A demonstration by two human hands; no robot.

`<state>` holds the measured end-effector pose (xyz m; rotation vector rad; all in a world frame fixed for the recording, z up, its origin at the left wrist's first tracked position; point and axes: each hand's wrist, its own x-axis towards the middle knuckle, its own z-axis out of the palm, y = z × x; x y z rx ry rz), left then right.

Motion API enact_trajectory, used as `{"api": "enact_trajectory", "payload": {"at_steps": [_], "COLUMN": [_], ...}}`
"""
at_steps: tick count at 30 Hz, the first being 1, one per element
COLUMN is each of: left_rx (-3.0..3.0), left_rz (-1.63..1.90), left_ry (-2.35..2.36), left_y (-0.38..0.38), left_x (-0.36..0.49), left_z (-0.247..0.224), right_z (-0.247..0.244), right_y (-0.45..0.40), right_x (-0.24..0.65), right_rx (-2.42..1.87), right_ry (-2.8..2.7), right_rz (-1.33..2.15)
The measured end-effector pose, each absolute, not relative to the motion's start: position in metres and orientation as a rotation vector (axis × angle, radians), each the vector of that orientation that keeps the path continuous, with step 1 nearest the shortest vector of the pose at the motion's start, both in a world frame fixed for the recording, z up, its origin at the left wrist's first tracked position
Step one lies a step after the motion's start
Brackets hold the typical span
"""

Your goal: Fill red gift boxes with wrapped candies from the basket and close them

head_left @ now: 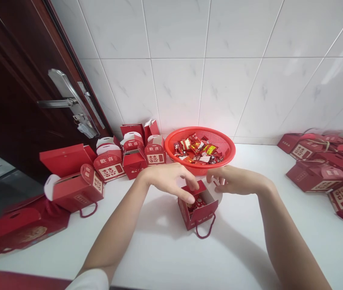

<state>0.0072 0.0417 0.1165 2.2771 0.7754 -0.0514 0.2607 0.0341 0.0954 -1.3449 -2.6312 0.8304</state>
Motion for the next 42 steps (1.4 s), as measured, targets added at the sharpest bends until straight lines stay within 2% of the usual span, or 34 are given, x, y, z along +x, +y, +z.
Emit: {"api": "enact_trajectory", "payload": {"at_steps": [7,20,25,34,38,42], "left_rx": [2.29,2.317,2.342,2.212,2.187,2.261], "left_rz": [-0.223,-0.059,-0.057,-0.079,-0.073,-0.212], "left_ry": [0.91,1.095,1.146,0.849,0.858,1.004], "left_y": [0.028,0.034,0.036,0.045,0.048,0.051], "left_x": [0.031,0.039,0.033,-0.012,-0.018,-0.005], "left_z": [0.112,0.095,0.1,0.126,0.124,0.112], "right_z": [0.103,0.106,0.104,0.1,0.096,0.094], "right_y": [0.031,0.025,0.025,0.026,0.029,0.029], "right_x": [0.259,0.247,0.245,0.237,0.231,0.231], "right_rx": [-1.206,-0.81,-0.81,-0.914,-0.935,-0.954], "right_ry": [-2.613,-2.648,-2.709,-2.857,-2.891,-2.889], "right_rz": [0.925,1.149,1.179,1.093,1.118,1.113]}}
